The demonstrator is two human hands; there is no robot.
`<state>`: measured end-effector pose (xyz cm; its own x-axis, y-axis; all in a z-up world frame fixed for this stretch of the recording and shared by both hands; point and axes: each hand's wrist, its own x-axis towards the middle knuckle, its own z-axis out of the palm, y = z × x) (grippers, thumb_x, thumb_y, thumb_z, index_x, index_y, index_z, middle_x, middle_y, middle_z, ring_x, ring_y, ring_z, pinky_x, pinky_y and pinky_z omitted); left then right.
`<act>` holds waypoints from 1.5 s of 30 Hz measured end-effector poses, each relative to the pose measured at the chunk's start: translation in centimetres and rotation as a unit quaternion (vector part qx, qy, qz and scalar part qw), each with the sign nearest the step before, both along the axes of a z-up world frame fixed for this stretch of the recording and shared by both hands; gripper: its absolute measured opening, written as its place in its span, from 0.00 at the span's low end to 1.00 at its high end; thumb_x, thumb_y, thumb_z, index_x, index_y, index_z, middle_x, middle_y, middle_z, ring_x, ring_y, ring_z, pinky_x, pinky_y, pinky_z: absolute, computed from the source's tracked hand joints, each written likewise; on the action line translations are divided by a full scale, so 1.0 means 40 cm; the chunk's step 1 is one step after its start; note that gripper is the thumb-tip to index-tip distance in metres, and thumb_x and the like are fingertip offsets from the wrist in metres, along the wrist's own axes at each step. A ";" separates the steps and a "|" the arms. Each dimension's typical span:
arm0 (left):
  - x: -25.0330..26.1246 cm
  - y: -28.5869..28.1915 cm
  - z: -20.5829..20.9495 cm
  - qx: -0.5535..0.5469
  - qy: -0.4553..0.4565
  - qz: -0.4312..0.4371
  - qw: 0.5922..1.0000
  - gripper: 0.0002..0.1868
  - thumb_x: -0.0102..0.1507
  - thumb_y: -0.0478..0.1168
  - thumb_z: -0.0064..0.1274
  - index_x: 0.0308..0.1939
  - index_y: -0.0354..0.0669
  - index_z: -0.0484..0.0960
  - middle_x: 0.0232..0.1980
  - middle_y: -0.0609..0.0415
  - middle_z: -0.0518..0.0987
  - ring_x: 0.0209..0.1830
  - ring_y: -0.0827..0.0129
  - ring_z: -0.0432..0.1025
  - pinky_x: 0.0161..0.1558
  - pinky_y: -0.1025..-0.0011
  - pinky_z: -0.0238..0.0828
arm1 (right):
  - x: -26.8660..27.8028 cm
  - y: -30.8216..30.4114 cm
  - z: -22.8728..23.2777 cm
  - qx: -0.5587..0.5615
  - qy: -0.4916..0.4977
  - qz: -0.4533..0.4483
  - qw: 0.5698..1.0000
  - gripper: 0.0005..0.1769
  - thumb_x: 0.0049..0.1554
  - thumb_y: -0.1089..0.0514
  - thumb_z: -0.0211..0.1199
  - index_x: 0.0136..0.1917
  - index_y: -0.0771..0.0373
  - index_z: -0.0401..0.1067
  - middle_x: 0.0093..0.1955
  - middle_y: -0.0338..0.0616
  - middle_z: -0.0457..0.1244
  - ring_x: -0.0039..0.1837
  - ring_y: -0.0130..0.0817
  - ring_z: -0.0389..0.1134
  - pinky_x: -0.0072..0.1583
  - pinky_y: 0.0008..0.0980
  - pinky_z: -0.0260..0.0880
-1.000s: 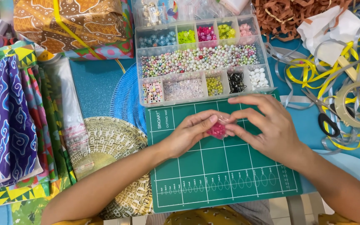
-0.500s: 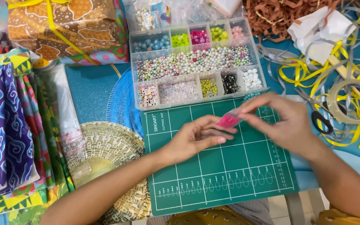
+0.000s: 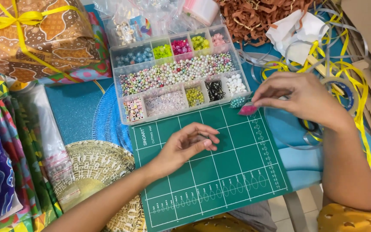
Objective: Picking various colored beads from a multi-compartment organizer and placing them into small plastic bags.
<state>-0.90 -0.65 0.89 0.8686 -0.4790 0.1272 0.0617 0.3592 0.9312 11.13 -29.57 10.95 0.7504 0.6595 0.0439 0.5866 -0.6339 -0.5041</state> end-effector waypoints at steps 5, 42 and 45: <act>0.000 0.000 -0.005 -0.006 0.003 -0.004 1.000 0.14 0.71 0.37 0.49 0.60 0.40 0.75 0.54 0.45 0.80 0.52 0.61 0.78 0.59 0.66 0.78 | -0.001 0.012 -0.017 -0.001 -0.023 -0.007 1.000 0.05 0.54 0.51 0.71 0.44 0.50 0.80 0.44 0.30 0.69 0.44 0.25 0.67 0.45 0.29 0.64; 0.580 0.326 0.118 0.742 -0.533 0.253 0.317 0.20 0.57 0.28 0.59 0.52 0.43 0.78 0.54 0.49 0.75 0.51 0.58 0.69 0.52 0.62 0.67 | -0.191 0.209 -0.208 0.199 -0.231 0.289 0.908 0.06 0.59 0.64 0.66 0.52 0.61 0.76 0.46 0.41 0.69 0.44 0.31 0.70 0.45 0.30 0.74; 0.677 0.316 0.069 0.779 -0.496 0.218 0.316 0.25 0.55 0.42 0.67 0.55 0.46 0.78 0.53 0.51 0.77 0.51 0.58 0.71 0.50 0.61 0.67 | -0.186 0.207 -0.207 0.190 -0.266 0.297 0.897 0.07 0.59 0.64 0.67 0.52 0.63 0.76 0.47 0.42 0.70 0.46 0.31 0.70 0.45 0.31 0.75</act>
<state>26.16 11.98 3.64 0.7986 -0.4937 0.3443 -0.2777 -0.8097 -0.5169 3.67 -21.28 2.68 0.0787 0.7973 0.5985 0.9855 0.0283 -0.1674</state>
